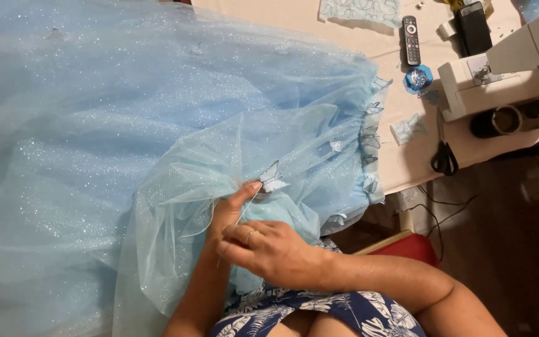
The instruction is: The person hand-sews small butterfly-shaped fabric pieces onto a light blue tulle dress using a needle and thread. They position each butterfly, stitch it in place, and trim excess thread with scissors. The process is repeated for multiple butterflies along the dress.
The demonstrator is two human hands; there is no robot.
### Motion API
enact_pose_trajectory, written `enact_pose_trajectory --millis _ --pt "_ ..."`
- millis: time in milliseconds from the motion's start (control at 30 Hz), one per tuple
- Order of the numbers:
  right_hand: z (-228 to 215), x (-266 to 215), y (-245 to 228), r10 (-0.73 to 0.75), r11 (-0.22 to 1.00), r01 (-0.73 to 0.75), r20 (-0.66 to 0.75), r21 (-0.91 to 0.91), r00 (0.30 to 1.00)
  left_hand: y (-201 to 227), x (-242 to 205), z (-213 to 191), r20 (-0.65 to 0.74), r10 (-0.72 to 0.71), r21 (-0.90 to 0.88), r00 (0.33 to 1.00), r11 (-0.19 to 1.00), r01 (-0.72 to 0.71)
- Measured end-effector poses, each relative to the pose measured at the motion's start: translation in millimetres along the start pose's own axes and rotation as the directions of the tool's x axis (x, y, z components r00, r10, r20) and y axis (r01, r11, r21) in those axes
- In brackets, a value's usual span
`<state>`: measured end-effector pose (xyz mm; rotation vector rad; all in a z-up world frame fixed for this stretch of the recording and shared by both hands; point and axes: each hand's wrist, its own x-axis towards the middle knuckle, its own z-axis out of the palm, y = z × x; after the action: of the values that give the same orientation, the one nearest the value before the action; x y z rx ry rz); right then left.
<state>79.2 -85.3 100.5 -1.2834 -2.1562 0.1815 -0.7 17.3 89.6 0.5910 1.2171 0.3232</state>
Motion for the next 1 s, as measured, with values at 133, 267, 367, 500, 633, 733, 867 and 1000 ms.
enact_pose_trajectory --millis 133,267,367,500,633,733,867,1000 --pt "-4 6 -6 -0.072 0.997 0.074 -0.054 0.038 0.996 2 -5 2 -0.032 -0.009 -0.018 0.999 1.000 0.009" --pt "1 7 -10 -0.123 0.990 0.130 -0.123 0.051 0.985 8 -12 5 -0.126 0.014 0.042 0.992 0.999 -0.009" --pt "0 10 -12 -0.148 0.987 0.156 -0.139 0.047 0.979 -1 -6 4 -0.068 0.072 -0.091 0.995 0.993 -0.078" --pt "-2 12 -12 -0.155 0.986 0.161 -0.122 0.043 0.980 4 -9 7 -0.094 0.051 -0.084 0.994 0.995 -0.059" --pt "1 11 -11 -0.163 0.986 0.164 -0.026 0.011 0.986 2 -2 0 -0.139 -0.001 0.198 0.990 0.980 0.028" --pt "4 10 -11 -0.172 0.985 0.172 -0.001 -0.004 0.985 -6 13 -3 -0.100 0.020 0.274 0.995 0.962 0.008" --pt "5 13 -11 -0.210 0.977 0.212 -0.043 0.030 0.977 -9 16 -1 -0.064 0.046 0.222 0.997 0.974 -0.030" --pt "8 13 -10 -0.232 0.972 0.231 0.009 0.046 0.973 -18 24 -4 -0.102 0.076 0.276 0.992 0.960 -0.045"
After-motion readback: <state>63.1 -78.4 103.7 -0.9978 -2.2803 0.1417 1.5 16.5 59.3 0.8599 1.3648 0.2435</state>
